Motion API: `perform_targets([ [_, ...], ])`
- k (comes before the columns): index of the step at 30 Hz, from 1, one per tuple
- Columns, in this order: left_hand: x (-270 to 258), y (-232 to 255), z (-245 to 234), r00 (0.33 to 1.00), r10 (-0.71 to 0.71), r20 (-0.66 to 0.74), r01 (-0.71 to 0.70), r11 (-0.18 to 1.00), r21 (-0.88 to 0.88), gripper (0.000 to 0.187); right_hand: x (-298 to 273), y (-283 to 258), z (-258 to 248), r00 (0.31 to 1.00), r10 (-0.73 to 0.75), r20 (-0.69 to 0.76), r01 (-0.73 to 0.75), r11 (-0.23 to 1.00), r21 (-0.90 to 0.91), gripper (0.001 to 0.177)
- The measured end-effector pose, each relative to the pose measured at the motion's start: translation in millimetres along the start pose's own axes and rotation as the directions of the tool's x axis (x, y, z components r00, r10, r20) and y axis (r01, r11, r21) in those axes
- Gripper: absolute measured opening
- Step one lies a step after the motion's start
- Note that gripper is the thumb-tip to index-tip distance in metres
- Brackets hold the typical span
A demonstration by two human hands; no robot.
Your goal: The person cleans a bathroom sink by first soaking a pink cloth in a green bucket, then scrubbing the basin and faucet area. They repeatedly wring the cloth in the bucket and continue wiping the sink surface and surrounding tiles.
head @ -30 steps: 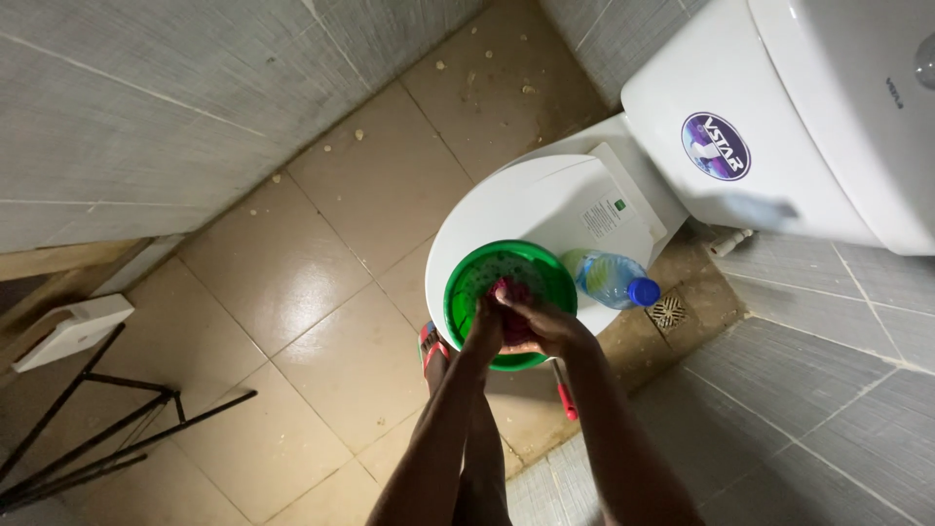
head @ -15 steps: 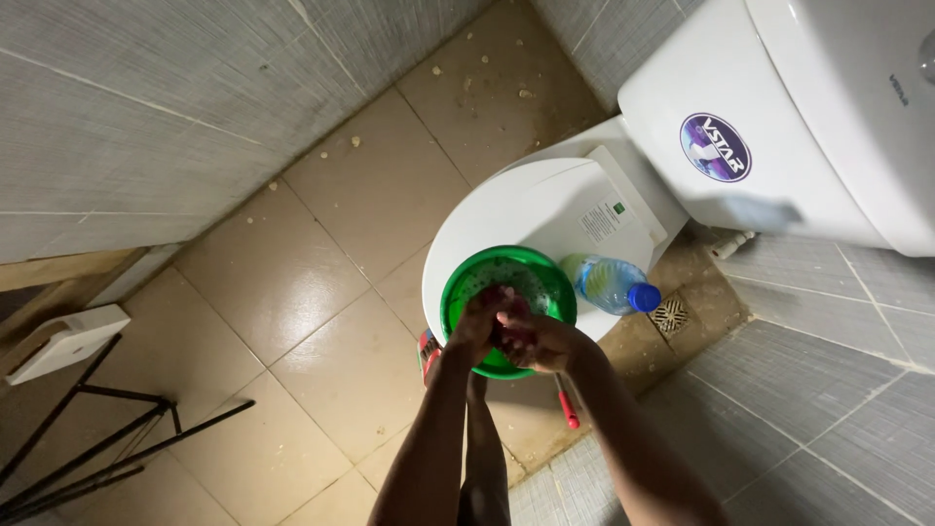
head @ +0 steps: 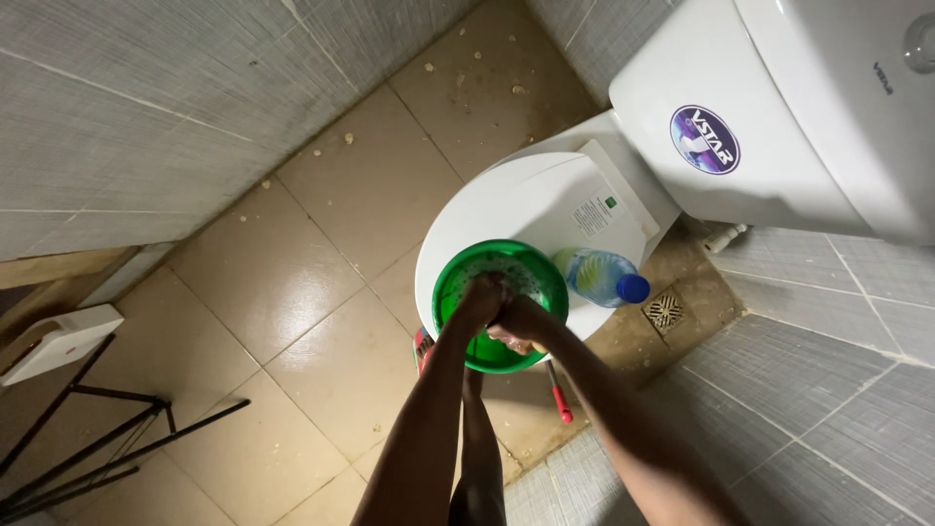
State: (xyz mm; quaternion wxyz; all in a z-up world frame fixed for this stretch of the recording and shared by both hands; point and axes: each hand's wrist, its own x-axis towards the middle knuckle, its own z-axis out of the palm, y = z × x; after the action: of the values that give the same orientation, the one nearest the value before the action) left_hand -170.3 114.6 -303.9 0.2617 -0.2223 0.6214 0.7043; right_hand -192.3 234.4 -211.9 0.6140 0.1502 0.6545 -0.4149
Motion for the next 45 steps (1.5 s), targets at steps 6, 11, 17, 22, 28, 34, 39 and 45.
perform_targets([
  [6, 6.4, -3.0, 0.6, 0.993, 0.024, -0.113, 0.015, 0.944, 0.329, 0.026, -11.1, 6.5, 21.5, 0.795, -0.485, -0.364, 0.307, 0.840, -0.449, 0.026],
  [11, 11.7, -10.7, 5.2, 0.985, -0.027, -0.170, 0.101, 0.892, 0.441, 0.029, -46.2, -14.8, 36.2, 0.714, -0.526, -0.462, 0.317, 0.831, -0.457, 0.026],
  [17, 20.2, -30.8, 9.2, 0.959, -0.038, -0.281, 0.214, 0.746, 0.631, 0.042, -62.9, -27.9, 39.6, 0.708, -0.443, -0.550, 0.164, 0.860, -0.483, 0.022],
  [22, 30.4, -36.1, 12.7, 0.925, -0.219, -0.310, 0.355, 0.789, 0.501, 0.037, -63.8, -23.0, 35.9, 0.689, -0.499, -0.526, 0.162, 0.813, -0.559, 0.019],
  [28, 16.2, -8.0, 15.8, 0.855, -0.388, -0.344, 0.505, 0.771, 0.388, 0.033, -69.3, -21.4, 30.5, 0.691, -0.557, -0.460, 0.210, 0.765, -0.609, 0.014],
  [34, 8.2, 3.4, 19.5, 0.810, -0.422, -0.407, 0.567, 0.740, 0.362, 0.034, -83.4, -25.5, 29.6, 0.681, -0.585, -0.440, 0.254, 0.753, -0.607, 0.015],
  [39, 6.1, -2.4, 20.7, 0.779, -0.446, -0.441, 0.605, 0.717, 0.345, 0.034, -82.0, -19.5, 30.9, 0.645, -0.664, -0.379, 0.301, 0.677, -0.672, 0.018],
  [45, 8.1, -4.3, 18.7, 0.746, -0.462, -0.481, 0.639, 0.699, 0.321, 0.035, -70.6, -11.0, 32.0, 0.617, -0.720, -0.316, 0.320, 0.597, -0.735, 0.018],
])
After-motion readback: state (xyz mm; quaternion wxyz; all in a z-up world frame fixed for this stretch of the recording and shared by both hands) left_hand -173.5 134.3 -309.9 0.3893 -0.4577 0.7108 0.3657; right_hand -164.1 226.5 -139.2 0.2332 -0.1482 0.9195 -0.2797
